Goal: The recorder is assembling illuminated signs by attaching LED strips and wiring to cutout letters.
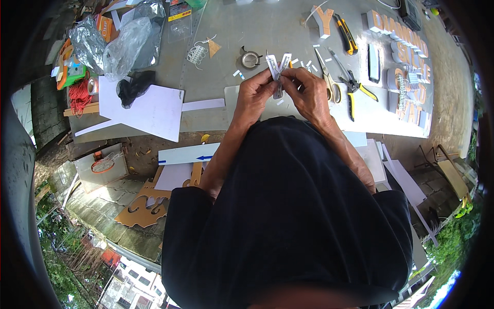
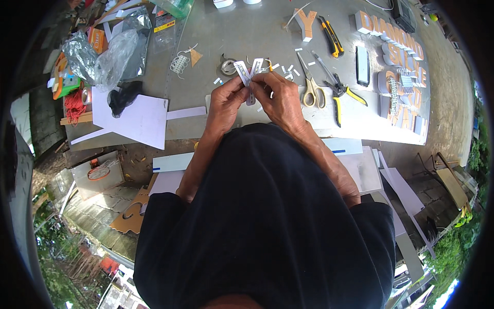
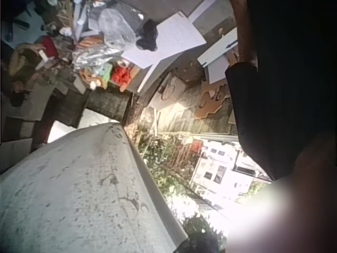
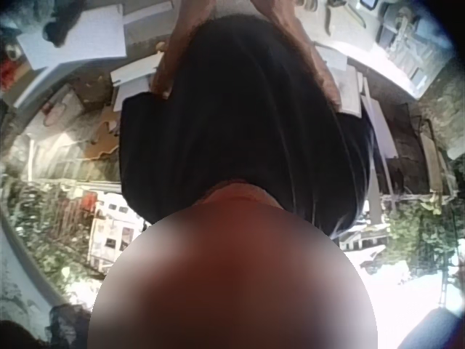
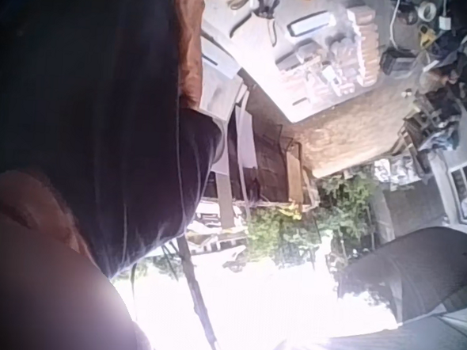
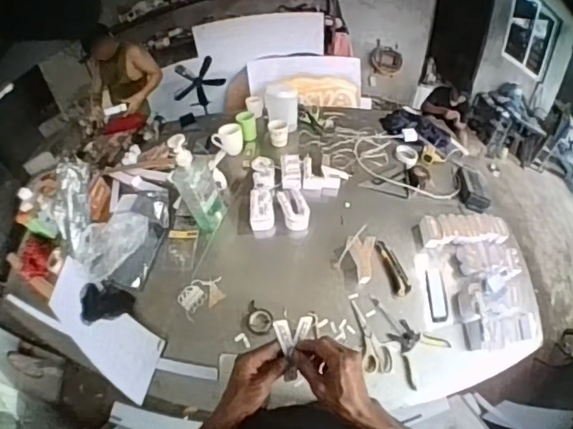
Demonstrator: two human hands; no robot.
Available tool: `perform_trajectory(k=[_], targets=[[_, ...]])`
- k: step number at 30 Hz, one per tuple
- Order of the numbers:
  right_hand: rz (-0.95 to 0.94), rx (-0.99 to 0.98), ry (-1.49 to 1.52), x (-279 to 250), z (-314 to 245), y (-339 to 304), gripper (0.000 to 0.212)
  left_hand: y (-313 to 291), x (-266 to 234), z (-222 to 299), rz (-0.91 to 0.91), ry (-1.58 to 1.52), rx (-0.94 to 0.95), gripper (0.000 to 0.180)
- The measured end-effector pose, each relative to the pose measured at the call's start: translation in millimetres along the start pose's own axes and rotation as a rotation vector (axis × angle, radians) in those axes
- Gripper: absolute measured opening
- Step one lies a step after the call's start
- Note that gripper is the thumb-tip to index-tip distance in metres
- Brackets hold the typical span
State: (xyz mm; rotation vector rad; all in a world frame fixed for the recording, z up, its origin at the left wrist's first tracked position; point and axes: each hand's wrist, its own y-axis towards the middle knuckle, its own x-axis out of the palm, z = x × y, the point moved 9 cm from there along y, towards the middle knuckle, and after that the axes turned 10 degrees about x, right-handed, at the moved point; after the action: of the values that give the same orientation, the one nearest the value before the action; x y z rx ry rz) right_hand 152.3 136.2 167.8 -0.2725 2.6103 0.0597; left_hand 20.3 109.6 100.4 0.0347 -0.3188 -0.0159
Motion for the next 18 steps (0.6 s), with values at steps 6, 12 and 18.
perform_trajectory(k=[6, 12, 18], targets=[[-0.006, 0.014, 0.027, 5.9, 4.2, -2.7, 0.013, -2.0, 0.3, 1.9, 0.021, 0.126, 0.053, 0.038], [0.098, -0.069, -0.073, 3.6, 1.6, -10.1, 0.012, -2.5, 11.9, 7.9, -0.064, 0.182, 0.018, 0.039], [-0.077, 0.212, 0.258, 5.7, 20.2, -9.9, 0.017, 1.9, 1.8, -3.8, 0.029, -0.360, -0.068, 0.042]])
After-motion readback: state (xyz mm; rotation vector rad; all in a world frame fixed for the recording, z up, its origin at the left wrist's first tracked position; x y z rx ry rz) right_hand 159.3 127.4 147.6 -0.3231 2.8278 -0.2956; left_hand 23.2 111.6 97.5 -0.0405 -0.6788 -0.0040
